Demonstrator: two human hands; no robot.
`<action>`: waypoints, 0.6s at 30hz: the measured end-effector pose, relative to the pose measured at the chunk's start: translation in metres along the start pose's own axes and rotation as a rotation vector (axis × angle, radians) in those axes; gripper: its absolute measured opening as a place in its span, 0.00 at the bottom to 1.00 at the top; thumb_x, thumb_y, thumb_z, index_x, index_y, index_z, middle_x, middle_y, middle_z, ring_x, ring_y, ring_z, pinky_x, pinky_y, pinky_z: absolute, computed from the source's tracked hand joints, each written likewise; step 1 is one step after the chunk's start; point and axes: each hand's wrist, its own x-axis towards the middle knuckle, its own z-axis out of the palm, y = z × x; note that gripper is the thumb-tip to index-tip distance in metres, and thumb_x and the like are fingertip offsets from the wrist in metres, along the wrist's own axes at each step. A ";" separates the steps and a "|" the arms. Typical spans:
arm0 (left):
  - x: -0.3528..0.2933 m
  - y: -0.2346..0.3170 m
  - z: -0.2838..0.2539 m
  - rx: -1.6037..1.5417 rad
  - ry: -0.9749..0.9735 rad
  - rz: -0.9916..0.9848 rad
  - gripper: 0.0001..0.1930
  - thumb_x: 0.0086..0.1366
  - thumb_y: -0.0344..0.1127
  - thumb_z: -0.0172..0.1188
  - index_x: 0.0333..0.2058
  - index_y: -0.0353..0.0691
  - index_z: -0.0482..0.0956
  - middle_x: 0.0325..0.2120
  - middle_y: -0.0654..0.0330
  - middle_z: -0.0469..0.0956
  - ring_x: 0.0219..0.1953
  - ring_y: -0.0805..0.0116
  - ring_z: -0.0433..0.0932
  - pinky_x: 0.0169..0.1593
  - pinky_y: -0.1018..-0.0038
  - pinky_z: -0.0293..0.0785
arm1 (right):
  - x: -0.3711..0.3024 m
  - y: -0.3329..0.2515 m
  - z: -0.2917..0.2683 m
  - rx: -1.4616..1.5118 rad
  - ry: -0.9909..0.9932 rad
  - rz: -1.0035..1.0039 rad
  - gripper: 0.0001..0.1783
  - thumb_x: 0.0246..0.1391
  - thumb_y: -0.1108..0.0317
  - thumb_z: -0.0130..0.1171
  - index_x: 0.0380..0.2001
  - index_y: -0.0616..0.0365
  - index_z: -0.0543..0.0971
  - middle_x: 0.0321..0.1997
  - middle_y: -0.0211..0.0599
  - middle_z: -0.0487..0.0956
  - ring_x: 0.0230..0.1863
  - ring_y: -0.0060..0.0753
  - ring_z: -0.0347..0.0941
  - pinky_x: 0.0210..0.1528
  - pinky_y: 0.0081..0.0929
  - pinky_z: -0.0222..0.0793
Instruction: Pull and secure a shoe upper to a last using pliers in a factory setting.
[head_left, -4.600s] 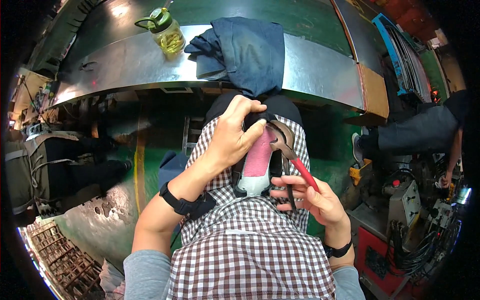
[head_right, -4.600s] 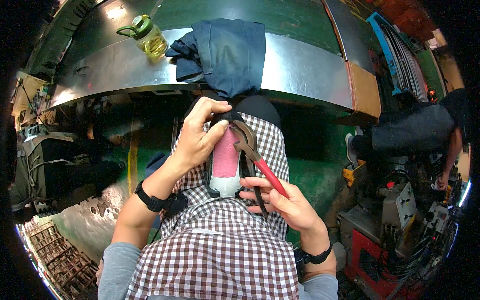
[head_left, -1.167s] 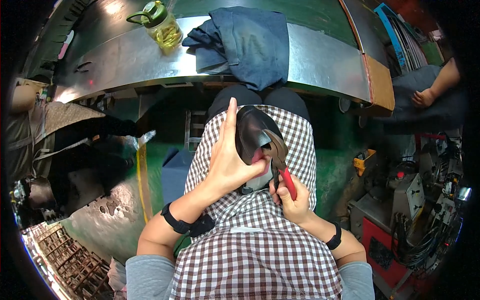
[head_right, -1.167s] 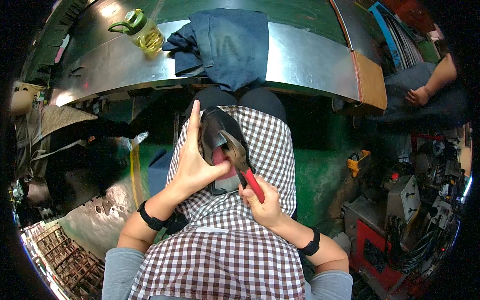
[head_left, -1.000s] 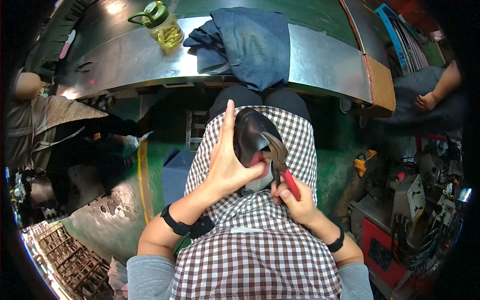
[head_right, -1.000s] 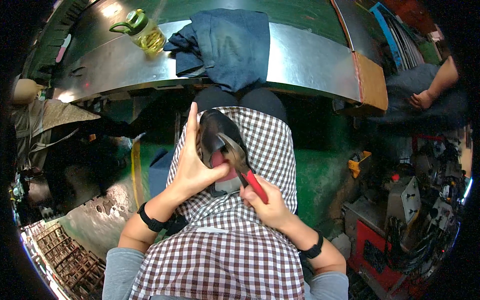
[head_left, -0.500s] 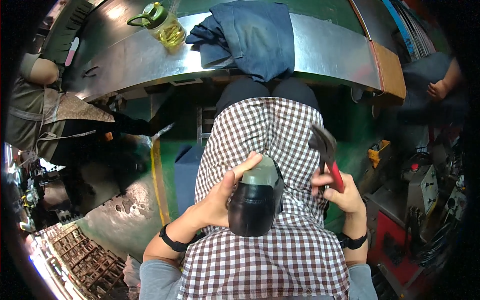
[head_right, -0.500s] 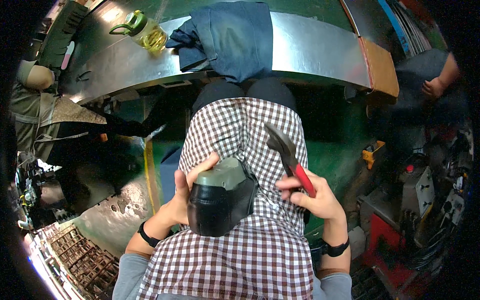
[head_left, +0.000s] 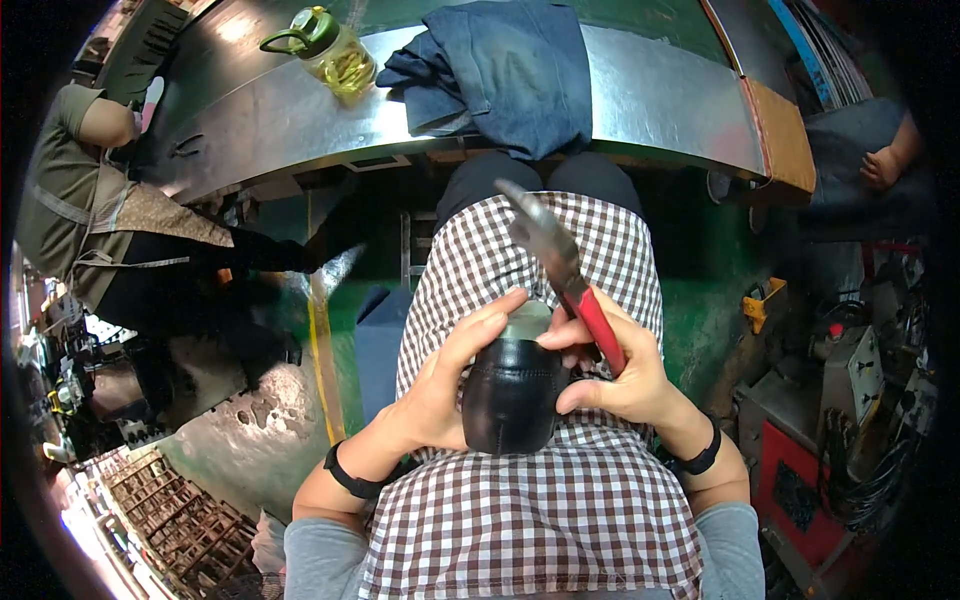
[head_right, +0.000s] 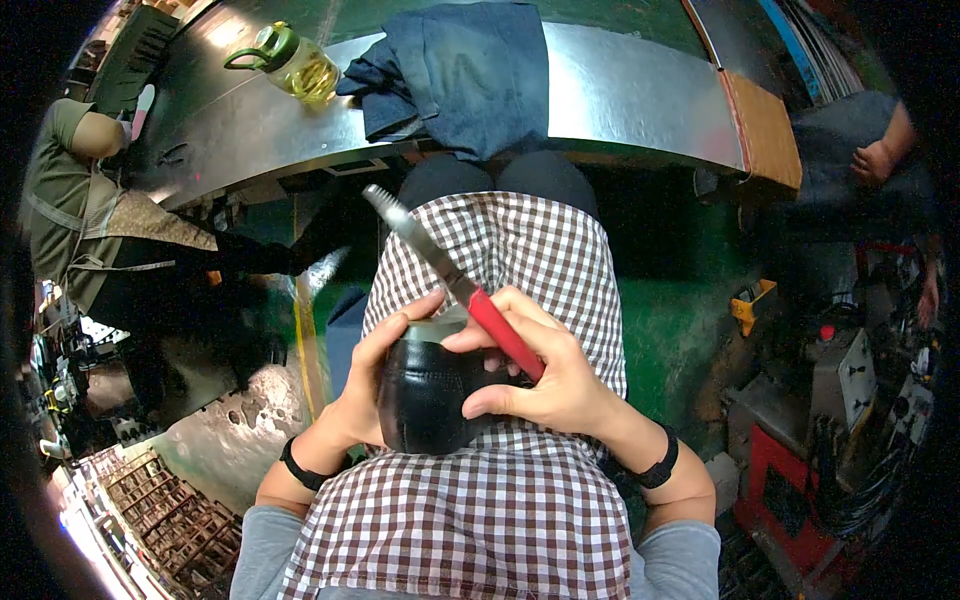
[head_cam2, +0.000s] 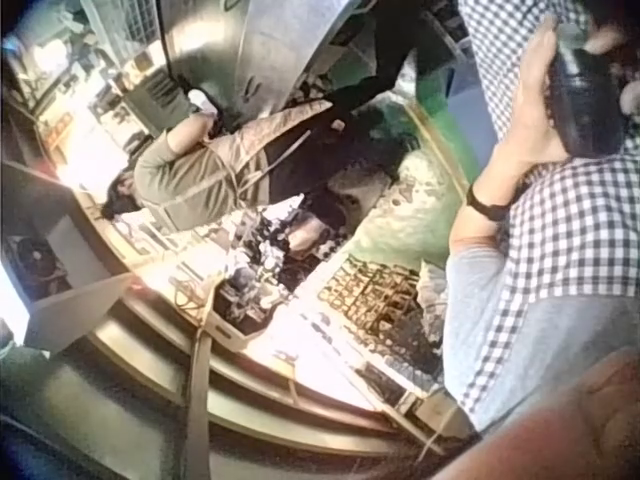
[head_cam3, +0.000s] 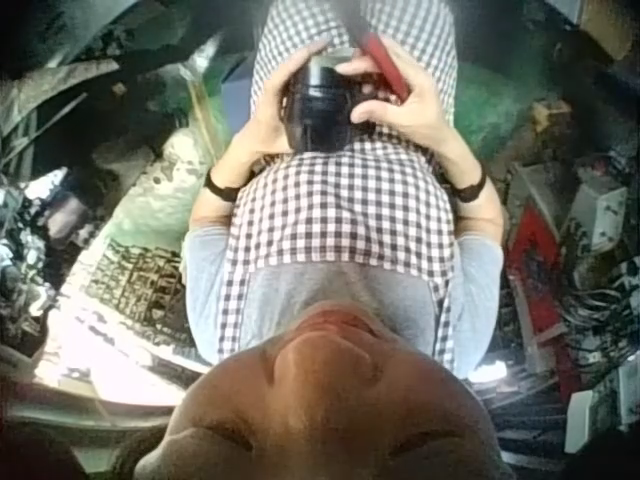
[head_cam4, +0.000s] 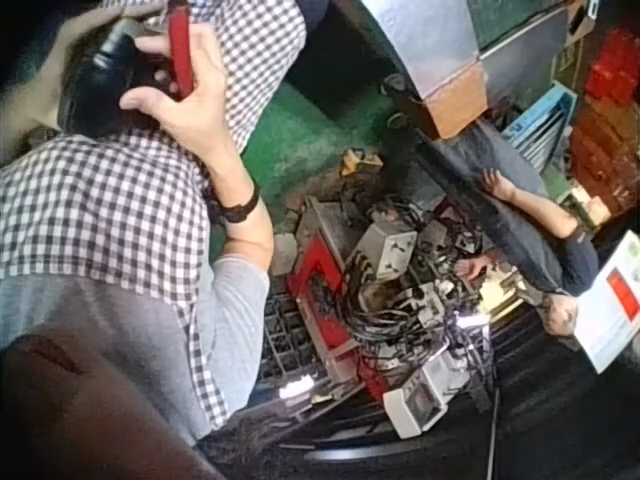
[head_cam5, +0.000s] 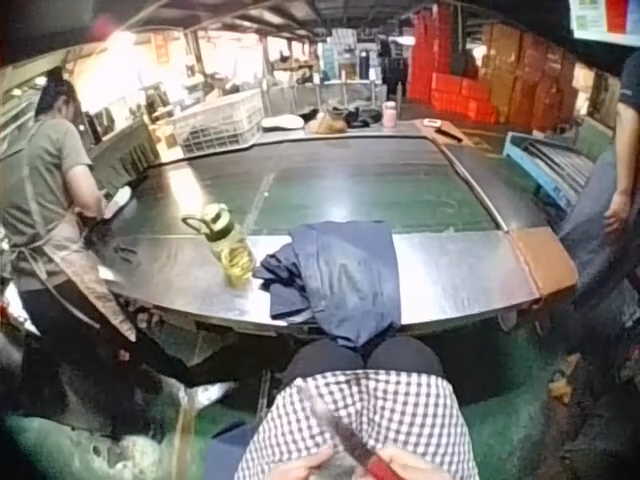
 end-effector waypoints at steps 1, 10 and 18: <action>0.000 -0.002 0.003 -0.017 0.033 0.005 0.57 0.43 0.33 0.81 0.68 0.39 0.53 0.65 0.31 0.59 0.66 0.36 0.64 0.66 0.52 0.65 | -0.001 0.002 0.000 0.060 -0.001 0.044 0.33 0.37 0.57 0.81 0.48 0.59 0.82 0.47 0.29 0.70 0.38 0.16 0.67 0.37 0.14 0.64; 0.011 0.004 0.008 -0.014 0.058 0.068 0.49 0.45 0.33 0.81 0.64 0.38 0.60 0.61 0.32 0.64 0.64 0.33 0.67 0.64 0.50 0.68 | 0.001 0.011 -0.004 0.270 -0.015 0.060 0.27 0.36 0.60 0.83 0.38 0.58 0.79 0.46 0.30 0.69 0.33 0.12 0.64 0.33 0.12 0.62; 0.007 0.011 0.015 -0.075 0.053 0.048 0.45 0.46 0.33 0.80 0.62 0.44 0.63 0.59 0.32 0.65 0.62 0.28 0.67 0.61 0.47 0.70 | 0.000 0.001 -0.013 0.101 -0.143 -0.001 0.24 0.41 0.59 0.81 0.35 0.56 0.78 0.44 0.29 0.67 0.33 0.14 0.63 0.33 0.13 0.61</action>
